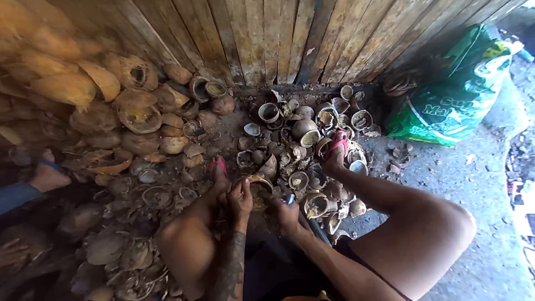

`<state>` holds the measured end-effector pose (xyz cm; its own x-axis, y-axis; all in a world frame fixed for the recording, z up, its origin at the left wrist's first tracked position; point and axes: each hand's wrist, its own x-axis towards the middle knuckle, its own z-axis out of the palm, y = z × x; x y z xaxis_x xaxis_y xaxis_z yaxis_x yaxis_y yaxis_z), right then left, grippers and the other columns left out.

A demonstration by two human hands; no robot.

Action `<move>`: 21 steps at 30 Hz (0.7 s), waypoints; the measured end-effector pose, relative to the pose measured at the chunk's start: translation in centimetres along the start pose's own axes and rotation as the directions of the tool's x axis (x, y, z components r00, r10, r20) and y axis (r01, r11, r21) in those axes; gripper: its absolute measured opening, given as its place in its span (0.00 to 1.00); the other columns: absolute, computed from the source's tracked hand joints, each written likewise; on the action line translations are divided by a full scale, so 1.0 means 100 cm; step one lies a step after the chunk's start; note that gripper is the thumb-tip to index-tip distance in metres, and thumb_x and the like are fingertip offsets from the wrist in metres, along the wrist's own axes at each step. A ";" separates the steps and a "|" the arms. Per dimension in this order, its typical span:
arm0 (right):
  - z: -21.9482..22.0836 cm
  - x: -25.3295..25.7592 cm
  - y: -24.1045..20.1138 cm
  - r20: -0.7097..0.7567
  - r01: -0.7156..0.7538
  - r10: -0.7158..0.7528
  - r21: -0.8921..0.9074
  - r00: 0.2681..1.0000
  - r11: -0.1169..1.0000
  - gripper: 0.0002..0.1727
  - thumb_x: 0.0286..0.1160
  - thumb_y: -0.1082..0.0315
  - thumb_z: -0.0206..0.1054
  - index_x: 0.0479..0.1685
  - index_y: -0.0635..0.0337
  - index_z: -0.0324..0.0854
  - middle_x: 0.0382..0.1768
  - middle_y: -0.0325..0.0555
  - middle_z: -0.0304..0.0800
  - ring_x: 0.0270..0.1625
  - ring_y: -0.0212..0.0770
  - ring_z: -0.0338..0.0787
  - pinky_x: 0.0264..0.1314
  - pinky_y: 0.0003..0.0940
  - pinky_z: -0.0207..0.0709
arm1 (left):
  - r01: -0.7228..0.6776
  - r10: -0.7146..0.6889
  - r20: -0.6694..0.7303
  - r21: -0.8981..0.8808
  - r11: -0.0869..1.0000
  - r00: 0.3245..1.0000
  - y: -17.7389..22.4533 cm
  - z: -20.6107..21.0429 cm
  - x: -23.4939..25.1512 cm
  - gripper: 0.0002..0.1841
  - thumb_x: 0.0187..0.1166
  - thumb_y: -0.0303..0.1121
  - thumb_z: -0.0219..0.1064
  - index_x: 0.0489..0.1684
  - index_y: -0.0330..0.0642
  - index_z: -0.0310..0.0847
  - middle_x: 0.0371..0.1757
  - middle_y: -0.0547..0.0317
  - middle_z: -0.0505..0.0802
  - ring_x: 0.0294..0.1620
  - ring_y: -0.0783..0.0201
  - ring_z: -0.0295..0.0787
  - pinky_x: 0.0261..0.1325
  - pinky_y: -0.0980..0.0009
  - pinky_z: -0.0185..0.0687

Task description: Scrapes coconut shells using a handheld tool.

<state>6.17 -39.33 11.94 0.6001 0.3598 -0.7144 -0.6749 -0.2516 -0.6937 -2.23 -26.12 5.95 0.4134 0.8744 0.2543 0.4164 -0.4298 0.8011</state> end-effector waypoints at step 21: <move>-0.048 -0.042 0.009 0.474 -0.474 0.170 0.651 0.864 0.593 0.31 0.93 0.46 0.47 0.15 0.51 0.67 0.05 0.31 0.61 0.05 0.26 0.65 0.08 0.20 0.64 | 0.651 -0.474 0.464 -0.382 0.656 0.749 0.086 -0.021 -0.026 0.31 0.75 0.44 0.73 0.78 0.44 0.74 0.70 0.48 0.86 0.66 0.56 0.85 0.63 0.55 0.84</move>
<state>5.09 -45.36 13.90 0.2003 0.6944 -0.6912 -0.9640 0.2655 -0.0127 -1.40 -31.59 13.30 0.4879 0.7536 -0.4405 0.2330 0.3738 0.8977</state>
